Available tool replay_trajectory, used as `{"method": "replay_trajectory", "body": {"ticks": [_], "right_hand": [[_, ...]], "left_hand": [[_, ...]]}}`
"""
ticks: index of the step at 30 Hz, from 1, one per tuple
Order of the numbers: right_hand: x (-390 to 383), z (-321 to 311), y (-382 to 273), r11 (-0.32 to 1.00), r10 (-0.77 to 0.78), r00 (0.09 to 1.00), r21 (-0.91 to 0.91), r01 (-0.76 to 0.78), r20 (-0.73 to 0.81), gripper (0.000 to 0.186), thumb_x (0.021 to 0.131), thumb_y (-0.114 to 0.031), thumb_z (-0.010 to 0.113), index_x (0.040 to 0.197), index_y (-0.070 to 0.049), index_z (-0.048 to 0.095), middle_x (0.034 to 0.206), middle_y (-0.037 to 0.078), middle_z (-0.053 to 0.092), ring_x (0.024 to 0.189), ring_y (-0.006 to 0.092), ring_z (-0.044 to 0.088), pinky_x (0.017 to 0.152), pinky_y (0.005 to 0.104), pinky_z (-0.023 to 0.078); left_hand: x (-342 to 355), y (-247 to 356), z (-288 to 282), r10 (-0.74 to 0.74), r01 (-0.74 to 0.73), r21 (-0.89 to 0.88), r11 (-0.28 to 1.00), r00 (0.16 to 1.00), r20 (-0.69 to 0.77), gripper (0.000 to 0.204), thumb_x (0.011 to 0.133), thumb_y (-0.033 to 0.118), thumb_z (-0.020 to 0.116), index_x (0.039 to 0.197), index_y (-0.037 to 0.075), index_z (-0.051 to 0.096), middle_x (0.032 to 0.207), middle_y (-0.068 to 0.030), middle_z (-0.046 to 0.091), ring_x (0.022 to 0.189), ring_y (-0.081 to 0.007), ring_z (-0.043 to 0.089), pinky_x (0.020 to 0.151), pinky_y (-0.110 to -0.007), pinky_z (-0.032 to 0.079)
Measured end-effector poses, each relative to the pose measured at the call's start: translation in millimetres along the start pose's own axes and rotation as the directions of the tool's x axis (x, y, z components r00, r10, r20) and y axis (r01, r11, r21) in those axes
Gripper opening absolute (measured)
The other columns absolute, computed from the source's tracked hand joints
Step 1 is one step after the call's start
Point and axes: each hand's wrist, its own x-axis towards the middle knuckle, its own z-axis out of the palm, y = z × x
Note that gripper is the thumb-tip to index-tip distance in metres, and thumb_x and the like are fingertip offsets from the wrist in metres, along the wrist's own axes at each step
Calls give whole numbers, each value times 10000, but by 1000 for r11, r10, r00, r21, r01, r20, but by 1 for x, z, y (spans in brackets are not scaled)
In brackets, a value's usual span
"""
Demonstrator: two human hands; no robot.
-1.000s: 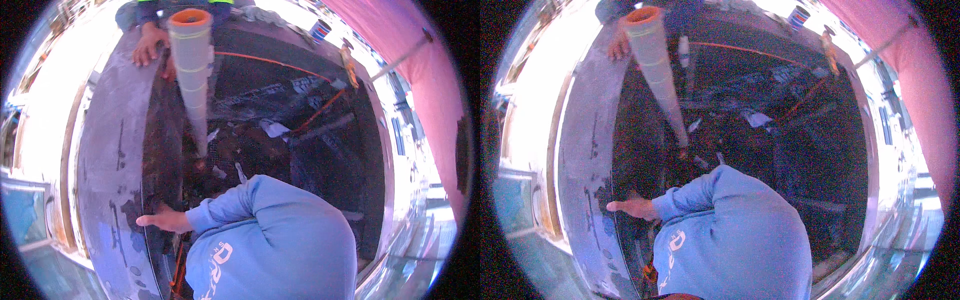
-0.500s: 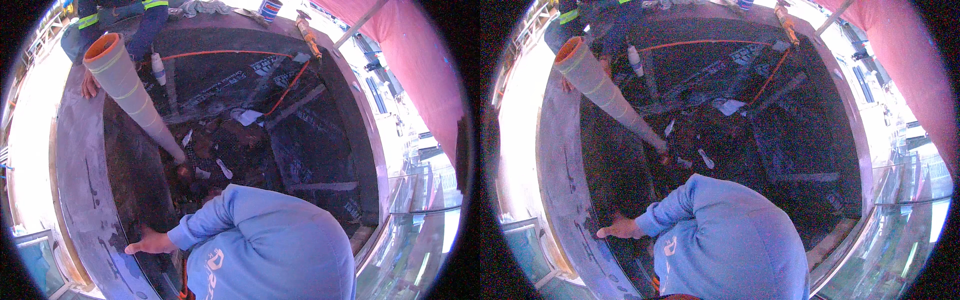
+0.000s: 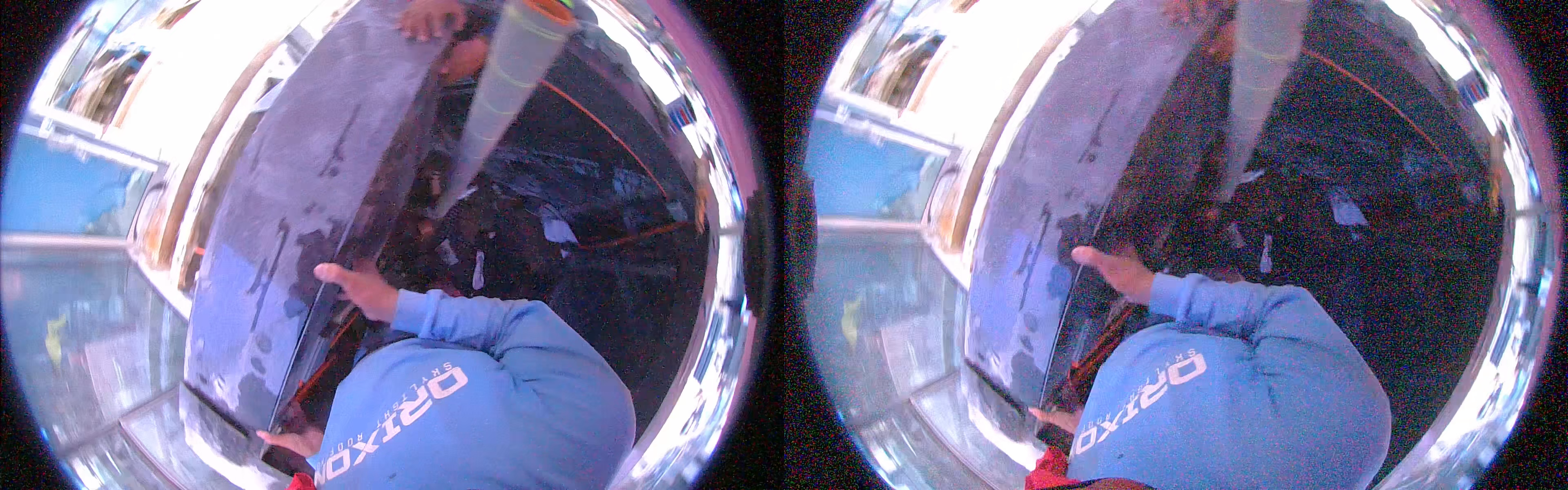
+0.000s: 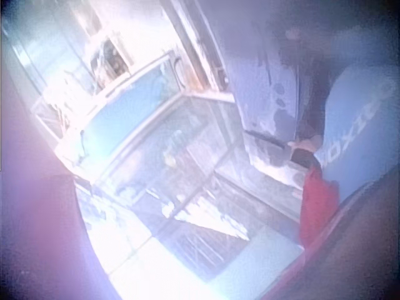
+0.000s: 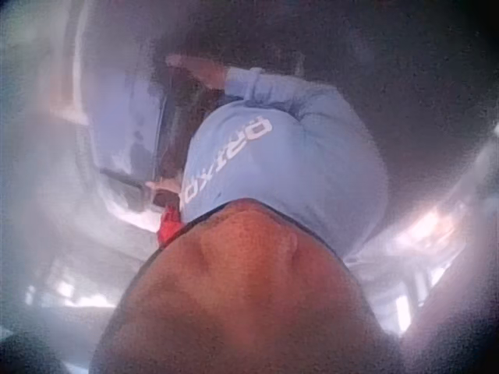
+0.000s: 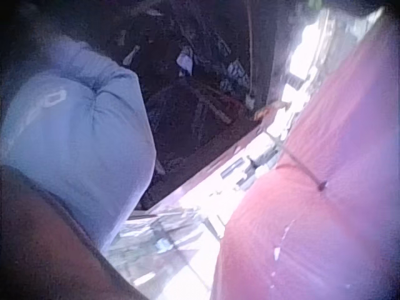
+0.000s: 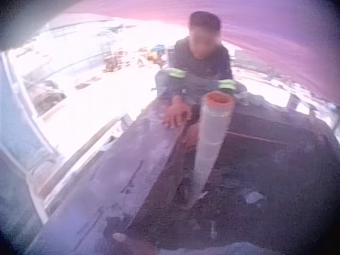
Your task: The person scrapes a dark surface with a putty knife, then lifts and positions a large dark panel onto the surface with assistance from another person. The panel is aligned and pressed into place along the edge of the structure.
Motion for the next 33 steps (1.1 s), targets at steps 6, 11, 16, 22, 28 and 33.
{"method": "replay_trajectory", "body": {"ticks": [6, 11, 16, 22, 28, 33], "right_hand": [[-5, 4, -4, 995, 52, 996, -76, -57, -78, 619, 811, -435, 754, 1297, -121, 535, 1247, 56, 572, 1170, 236, 545, 938, 513, 457], [2, 5, 6, 997, 28, 982, -62, -40, -184, 551, 816, -427, 752, 1231, -108, 581, 1149, 46, 624, 1036, 213, 606, 866, 454, 500], [-2, 12, 3, 999, -5, 978, -44, -4, -210, 458, 835, -381, 745, 1185, -113, 618, 1075, 22, 663, 970, 183, 640, 827, 397, 525], [-3, 10, -6, 996, 46, 993, -65, -53, -105, 630, 820, -396, 748, 1334, -138, 488, 1281, 65, 536, 1183, 257, 529, 936, 536, 460], [5, 0, 6, 994, 19, 995, -101, -30, -103, 612, 818, -397, 751, 1311, -132, 503, 1254, 62, 545, 1179, 248, 529, 930, 531, 474], [3, 3, 4, 994, 83, 989, -64, -91, -123, 634, 818, -407, 750, 1317, -110, 496, 1281, 70, 527, 1199, 255, 518, 948, 543, 471]], "left_hand": [[-14, -14, -18, -29, 21, -83, 996, 994, -106, 911, 764, 725, 659, 1360, 54, 502, 1317, -130, 562, 1176, -325, 536, 1023, -482, 450], [-65, -3, 44, 86, -91, -46, 995, 991, -101, 805, 807, 704, 637, 1285, 59, 577, 1242, -106, 624, 1070, -313, 596, 985, -473, 490], [-71, 1, 44, 62, -64, -38, 997, 997, -37, 828, 843, 697, 601, 1368, 68, 485, 1337, -136, 527, 1177, -316, 522, 1010, -491, 456], [-62, 0, 39, 42, -43, -90, 995, 999, -19, 818, 866, 687, 580, 1393, 74, 459, 1346, -132, 521, 1206, -308, 514, 1004, -488, 453], [-59, -2, 36, 44, -47, -44, 998, 997, -68, 784, 880, 684, 561, 1390, 96, 472, 1336, -110, 542, 1151, -278, 545, 986, -462, 451], [-50, -4, 29, -32, 17, -94, 995, 987, -156, 772, 881, 689, 558, 1386, 110, 481, 1318, -95, 552, 1117, -261, 554, 958, -442, 458]]}}
